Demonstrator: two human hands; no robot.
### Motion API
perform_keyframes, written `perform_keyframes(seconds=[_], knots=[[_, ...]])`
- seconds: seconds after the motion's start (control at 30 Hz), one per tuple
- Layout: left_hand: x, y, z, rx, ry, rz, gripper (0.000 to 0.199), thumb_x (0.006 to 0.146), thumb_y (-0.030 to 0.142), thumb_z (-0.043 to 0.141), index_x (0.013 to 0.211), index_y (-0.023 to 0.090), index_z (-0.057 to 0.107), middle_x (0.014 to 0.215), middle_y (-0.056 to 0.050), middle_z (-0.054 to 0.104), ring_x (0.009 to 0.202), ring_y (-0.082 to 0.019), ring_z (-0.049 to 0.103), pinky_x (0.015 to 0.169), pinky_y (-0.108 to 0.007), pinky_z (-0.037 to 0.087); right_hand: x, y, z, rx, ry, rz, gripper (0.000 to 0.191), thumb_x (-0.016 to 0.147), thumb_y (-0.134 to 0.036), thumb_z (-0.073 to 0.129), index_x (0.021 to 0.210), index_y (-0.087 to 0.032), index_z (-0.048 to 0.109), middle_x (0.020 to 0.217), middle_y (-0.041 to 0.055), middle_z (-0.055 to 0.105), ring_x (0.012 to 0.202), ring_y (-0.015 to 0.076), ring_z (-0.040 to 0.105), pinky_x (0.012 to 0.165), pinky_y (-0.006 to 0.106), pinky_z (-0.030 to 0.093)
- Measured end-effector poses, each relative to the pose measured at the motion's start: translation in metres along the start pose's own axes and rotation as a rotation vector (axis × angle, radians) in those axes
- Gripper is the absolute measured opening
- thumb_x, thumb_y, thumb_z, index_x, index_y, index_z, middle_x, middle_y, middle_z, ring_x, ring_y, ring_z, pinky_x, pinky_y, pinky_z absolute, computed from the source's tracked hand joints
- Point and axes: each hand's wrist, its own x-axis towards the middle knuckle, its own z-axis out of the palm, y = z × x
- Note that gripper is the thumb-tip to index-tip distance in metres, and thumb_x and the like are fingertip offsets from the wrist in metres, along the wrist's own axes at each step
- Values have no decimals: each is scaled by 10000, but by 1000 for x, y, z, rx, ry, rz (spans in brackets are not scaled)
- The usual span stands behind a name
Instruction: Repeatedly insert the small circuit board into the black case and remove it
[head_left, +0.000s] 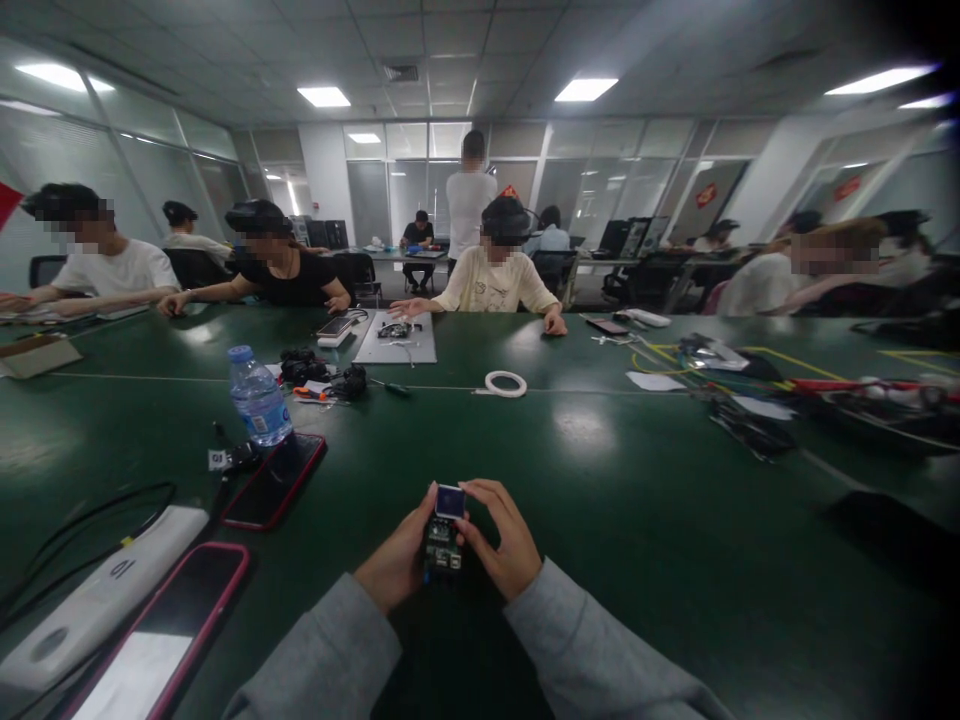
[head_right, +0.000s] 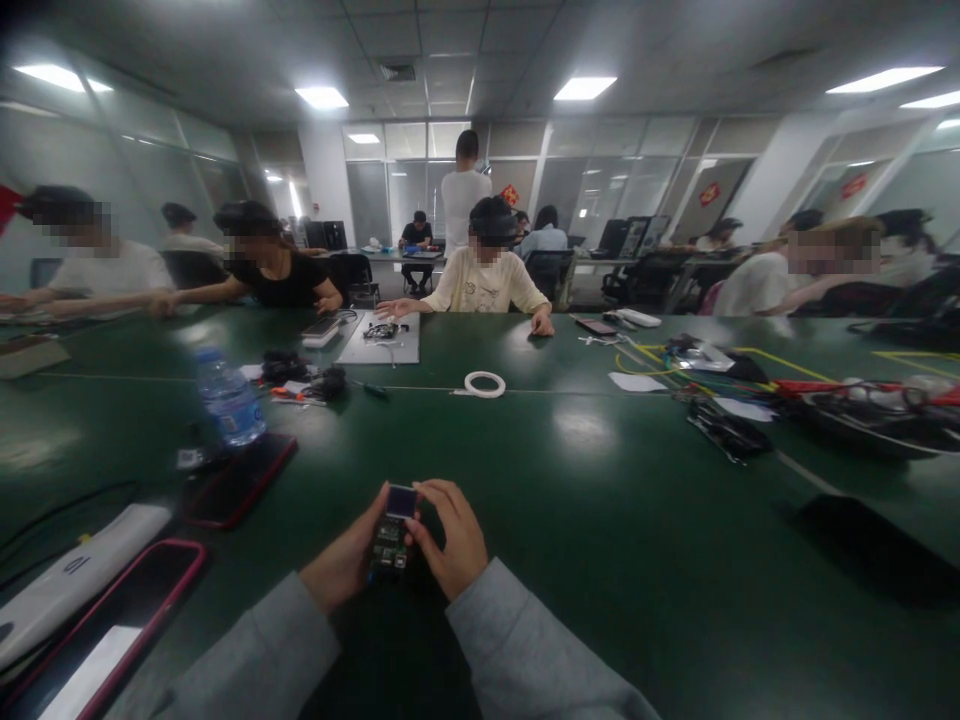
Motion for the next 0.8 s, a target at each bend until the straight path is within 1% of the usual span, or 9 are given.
perform_keyframes(seconds=[0.17, 0.3, 0.43, 0.5, 0.57, 0.63, 0.7, 0.73, 0.8], knots=[[0, -1, 0, -19, 18, -6, 473, 761, 550, 541, 915, 107, 598, 737, -41, 626, 599, -96, 592, 597, -211, 466, 0, 0, 0, -33, -2, 2, 362, 888, -263, 468, 1245, -218, 424, 1175, 82, 448, 1109, 203, 436, 946, 368, 401], [5, -1, -3, -76, -7, 61, 496, 758, 569, 529, 941, 113, 598, 795, -54, 627, 662, -120, 602, 657, -246, 467, -3, -3, -1, -107, 45, -74, 392, 889, -242, 445, 1277, -206, 400, 1200, 103, 422, 1123, 217, 421, 943, 398, 401], [10, -3, -8, -133, 41, 118, 513, 741, 578, 543, 983, 129, 594, 818, -62, 633, 697, -146, 607, 673, -267, 461, -12, -17, 7, -237, 73, -187, 389, 857, -221, 493, 1243, -209, 446, 1217, 114, 405, 1092, 231, 438, 864, 388, 448], [11, -5, -10, -172, 66, 119, 516, 734, 569, 560, 1006, 132, 594, 803, -59, 633, 707, -150, 607, 676, -266, 457, -16, -27, 15, -314, 52, -222, 409, 851, -216, 500, 1256, -207, 444, 1244, 123, 392, 1107, 246, 429, 852, 397, 454], [10, -5, -9, -210, 79, 126, 503, 736, 546, 576, 1013, 127, 599, 766, -48, 626, 694, -141, 600, 671, -254, 452, -20, -34, 23, -399, 19, -242, 437, 853, -220, 490, 1284, -202, 426, 1270, 133, 380, 1132, 272, 412, 861, 431, 449], [8, -5, -6, -243, 64, 129, 481, 748, 529, 573, 996, 118, 608, 753, -47, 624, 704, -141, 598, 686, -251, 449, -21, -37, 29, -466, -2, -244, 451, 860, -213, 469, 1307, -196, 408, 1284, 137, 379, 1151, 288, 398, 875, 458, 441], [5, -2, -1, -268, 16, 125, 463, 774, 529, 536, 969, 116, 615, 784, -59, 631, 759, -162, 604, 730, -269, 451, -21, -34, 32, -478, 7, -209, 442, 871, -202, 444, 1312, -188, 403, 1280, 138, 387, 1153, 284, 400, 882, 453, 444], [4, 0, 1, -277, -14, 131, 459, 791, 534, 504, 952, 119, 616, 811, -68, 636, 792, -174, 605, 756, -284, 450, -21, -32, 32, -459, 16, -174, 435, 878, -200, 433, 1312, -184, 400, 1274, 138, 392, 1147, 276, 407, 882, 443, 449], [1, 4, 5, -298, -81, 198, 407, 842, 489, 445, 971, 138, 605, 896, -74, 638, 864, -182, 599, 813, -303, 438, -19, -24, 30, -376, 38, -93, 421, 892, -214, 410, 1311, -178, 391, 1257, 138, 398, 1131, 258, 422, 887, 424, 454]])
